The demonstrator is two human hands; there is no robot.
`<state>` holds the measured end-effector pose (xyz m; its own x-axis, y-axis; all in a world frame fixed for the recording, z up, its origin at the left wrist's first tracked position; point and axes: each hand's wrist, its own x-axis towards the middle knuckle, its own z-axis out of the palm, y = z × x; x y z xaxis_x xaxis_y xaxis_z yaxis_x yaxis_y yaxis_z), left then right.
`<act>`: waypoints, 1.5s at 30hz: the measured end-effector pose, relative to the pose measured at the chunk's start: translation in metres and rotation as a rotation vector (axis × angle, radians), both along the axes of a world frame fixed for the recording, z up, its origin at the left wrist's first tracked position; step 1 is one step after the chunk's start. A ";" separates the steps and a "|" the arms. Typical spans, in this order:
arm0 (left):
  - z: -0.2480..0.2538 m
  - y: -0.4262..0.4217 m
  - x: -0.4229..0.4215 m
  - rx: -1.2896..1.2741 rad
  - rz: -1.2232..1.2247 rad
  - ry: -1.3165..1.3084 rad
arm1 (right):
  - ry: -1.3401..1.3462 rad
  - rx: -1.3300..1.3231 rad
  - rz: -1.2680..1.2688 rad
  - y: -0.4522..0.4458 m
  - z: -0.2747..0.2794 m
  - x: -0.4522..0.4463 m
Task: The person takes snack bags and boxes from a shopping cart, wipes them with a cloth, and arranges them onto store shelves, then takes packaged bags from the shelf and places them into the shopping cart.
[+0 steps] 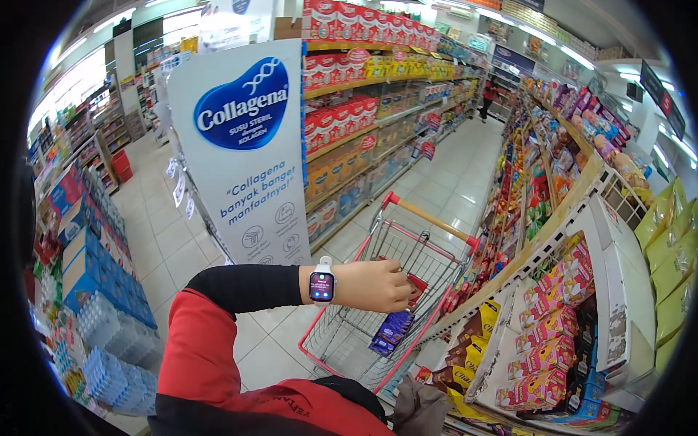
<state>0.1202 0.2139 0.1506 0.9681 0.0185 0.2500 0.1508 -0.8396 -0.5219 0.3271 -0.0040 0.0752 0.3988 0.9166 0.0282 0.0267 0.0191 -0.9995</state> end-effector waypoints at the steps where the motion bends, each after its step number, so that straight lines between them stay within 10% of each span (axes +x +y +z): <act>1: -0.003 0.006 0.001 -0.021 -0.023 -0.007 | 0.062 -0.019 -0.019 0.002 0.000 -0.005; 13: -0.034 0.055 -0.006 -0.142 -0.034 0.052 | 0.770 -0.232 -0.197 0.020 -0.009 -0.055; 16: -0.042 0.063 -0.011 -0.171 -0.047 0.023 | 0.380 -0.120 -0.089 0.024 -0.045 -0.046; 22: -0.057 0.077 -0.017 -0.142 -0.080 -0.043 | 0.809 -0.189 -0.092 0.032 -0.043 -0.038; 45: -0.087 0.080 -0.020 -0.321 -0.115 0.000 | 0.699 -0.247 -0.039 0.029 -0.056 -0.039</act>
<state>0.1005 0.2936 0.0638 0.9684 -0.0131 0.2489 0.0454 -0.9727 -0.2278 0.2885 0.0248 0.0191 0.2803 0.8482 -0.4494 -0.6213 -0.1966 -0.7585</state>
